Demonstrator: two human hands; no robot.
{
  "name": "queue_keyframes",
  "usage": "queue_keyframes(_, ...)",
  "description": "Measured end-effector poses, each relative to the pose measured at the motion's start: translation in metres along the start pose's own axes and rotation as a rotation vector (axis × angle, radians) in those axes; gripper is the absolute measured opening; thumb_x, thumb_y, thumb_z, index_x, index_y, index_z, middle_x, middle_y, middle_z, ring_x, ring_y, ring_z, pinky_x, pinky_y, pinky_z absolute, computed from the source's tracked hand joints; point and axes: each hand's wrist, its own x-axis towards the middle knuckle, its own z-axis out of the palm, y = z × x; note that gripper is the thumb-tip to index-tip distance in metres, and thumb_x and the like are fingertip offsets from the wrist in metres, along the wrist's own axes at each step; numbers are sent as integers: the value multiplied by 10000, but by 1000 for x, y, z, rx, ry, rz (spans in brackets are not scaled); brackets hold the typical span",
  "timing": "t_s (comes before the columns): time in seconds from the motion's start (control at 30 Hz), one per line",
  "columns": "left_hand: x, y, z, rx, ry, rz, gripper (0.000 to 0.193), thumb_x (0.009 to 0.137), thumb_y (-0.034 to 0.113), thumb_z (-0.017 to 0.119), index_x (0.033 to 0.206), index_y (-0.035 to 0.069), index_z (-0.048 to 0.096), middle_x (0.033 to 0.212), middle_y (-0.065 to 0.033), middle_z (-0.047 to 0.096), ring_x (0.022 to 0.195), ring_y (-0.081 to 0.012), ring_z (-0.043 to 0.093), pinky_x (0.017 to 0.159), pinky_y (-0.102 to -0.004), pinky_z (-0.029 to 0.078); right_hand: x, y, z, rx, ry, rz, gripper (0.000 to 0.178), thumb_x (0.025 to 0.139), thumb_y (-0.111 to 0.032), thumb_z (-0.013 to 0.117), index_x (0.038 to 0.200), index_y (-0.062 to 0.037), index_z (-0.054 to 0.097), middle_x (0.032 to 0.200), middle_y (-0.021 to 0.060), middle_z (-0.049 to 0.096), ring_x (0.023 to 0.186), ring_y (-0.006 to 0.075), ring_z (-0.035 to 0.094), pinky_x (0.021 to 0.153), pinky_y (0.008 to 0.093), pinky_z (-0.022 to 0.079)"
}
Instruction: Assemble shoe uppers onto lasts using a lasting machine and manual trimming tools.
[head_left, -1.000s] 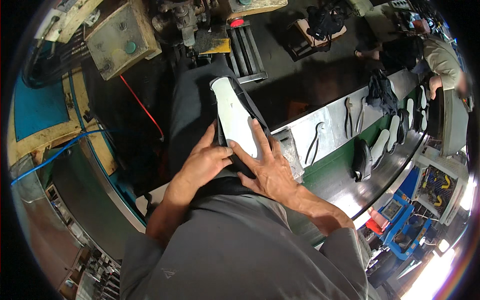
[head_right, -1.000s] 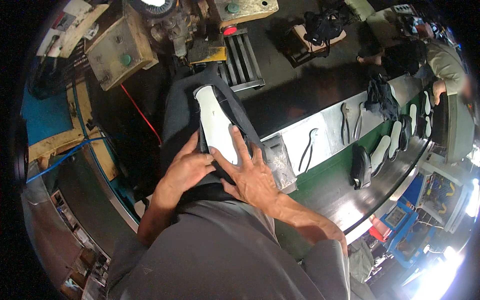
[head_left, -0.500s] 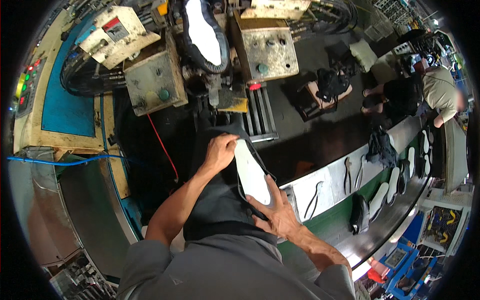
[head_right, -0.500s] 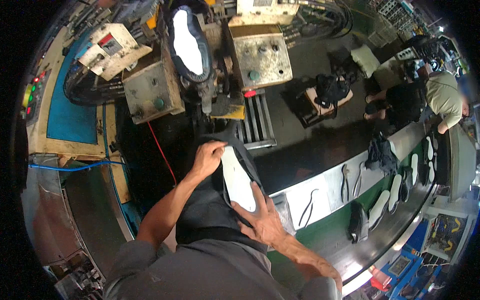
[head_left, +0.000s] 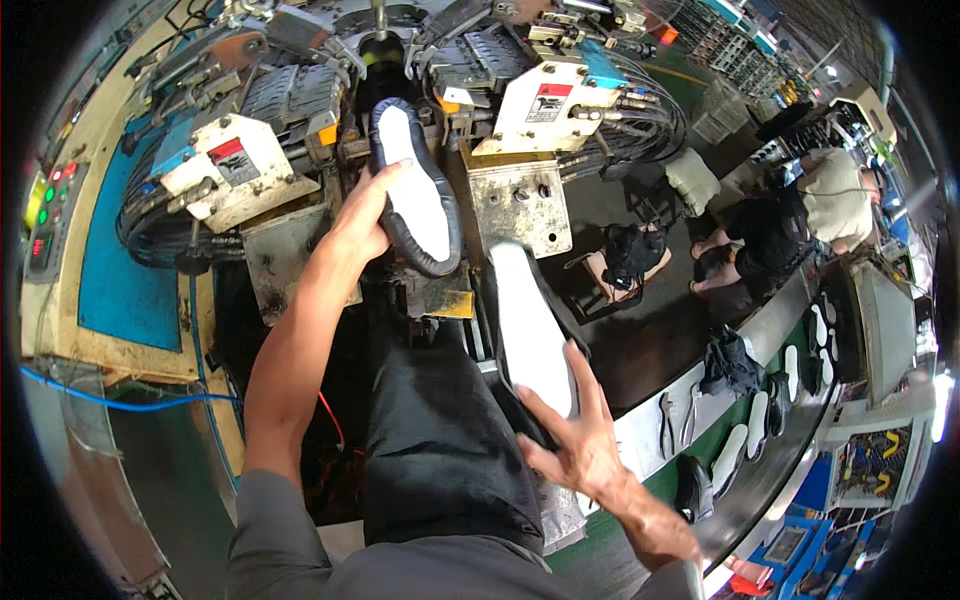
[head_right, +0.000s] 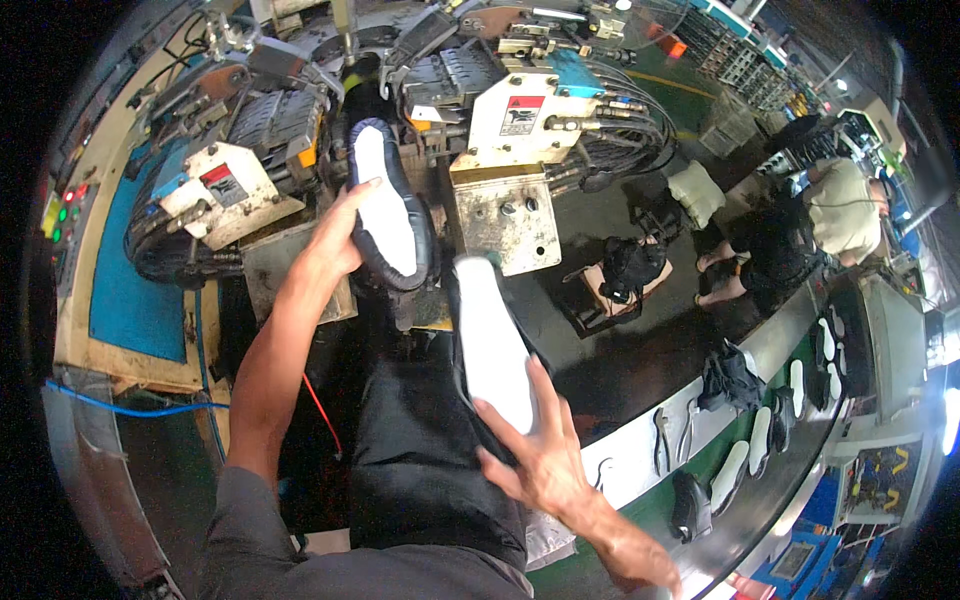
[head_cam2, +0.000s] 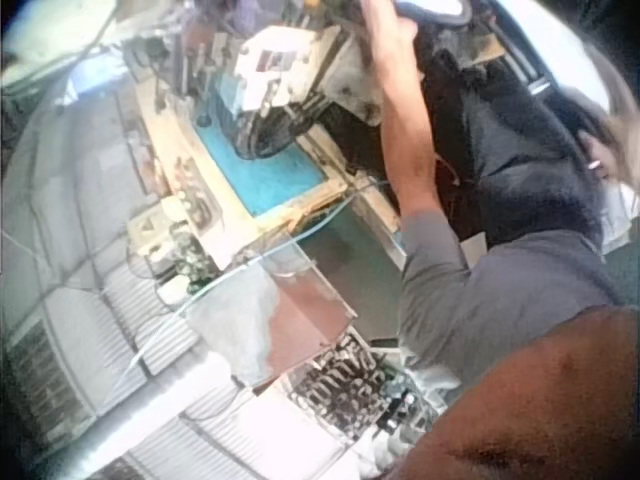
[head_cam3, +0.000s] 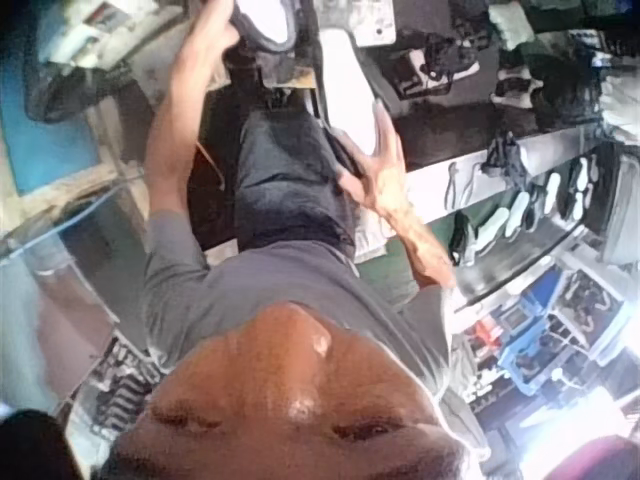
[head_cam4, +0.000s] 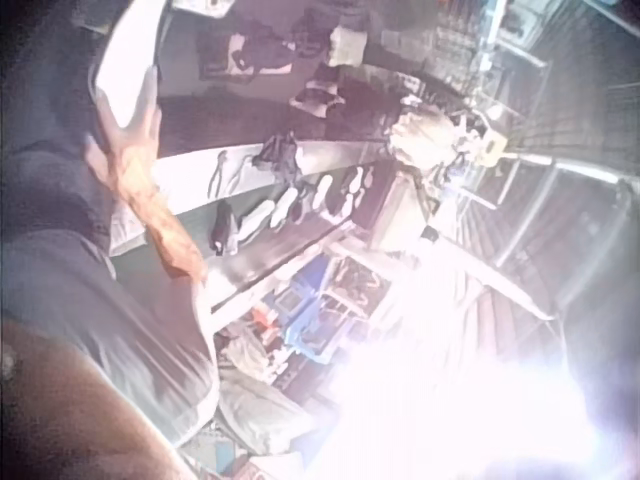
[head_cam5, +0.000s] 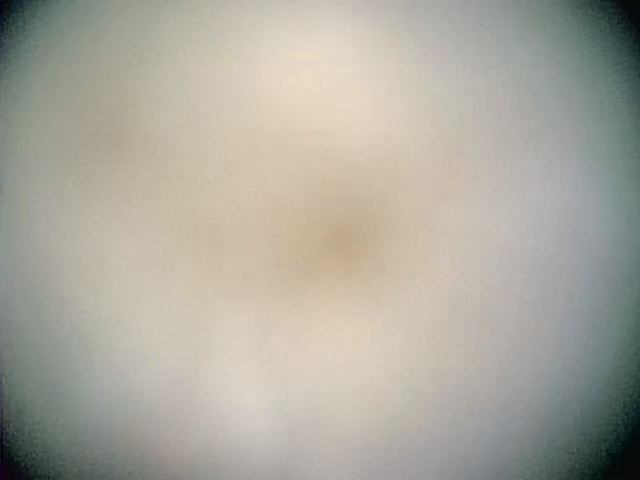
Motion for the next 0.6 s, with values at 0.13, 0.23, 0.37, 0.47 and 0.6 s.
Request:
queue_keyframes(0.13,-42,22,-50,22,-148,-2,598,1037,288,755,1544,46,553,1262,-126,726,1128,-265,727,993,-449,620,107,-9,2,-7,58,-143,714,875,-321,862,1557,-262,659,1736,407,215,1401,601,516,1171,599,502)
queue_keyframes(0.23,-130,29,-90,15,-141,-3,746,1017,333,687,1612,-50,452,1454,-259,662,1232,-384,749,1052,-531,630,177,-12,26,31,114,-193,719,877,-307,851,1565,-274,645,1747,388,195,1351,616,531,1145,620,513)
queue_keyframes(0.37,-225,10,-117,-322,-301,-15,1172,1013,828,521,1730,-45,207,1616,-410,465,1392,-522,619,1123,-666,569,235,-7,70,50,177,-191,709,903,-313,831,1582,-276,631,1754,382,175,1369,643,500,1160,631,500)
queue_keyframes(0.47,-254,-19,-155,-443,-220,-34,1165,1000,844,523,1722,-28,252,1577,-395,510,1340,-534,651,1094,-682,577,250,-8,98,-19,240,-198,724,897,-289,838,1588,-276,623,1752,381,178,1393,637,484,1174,633,488)
queue_keyframes(0.6,-284,-50,-183,-466,-59,-95,1087,1006,810,538,1684,-22,364,1486,-373,605,1233,-518,719,1041,-667,610,251,-21,111,39,262,-165,737,894,-275,841,1595,-279,615,1750,378,181,1389,633,487,1176,631,487)
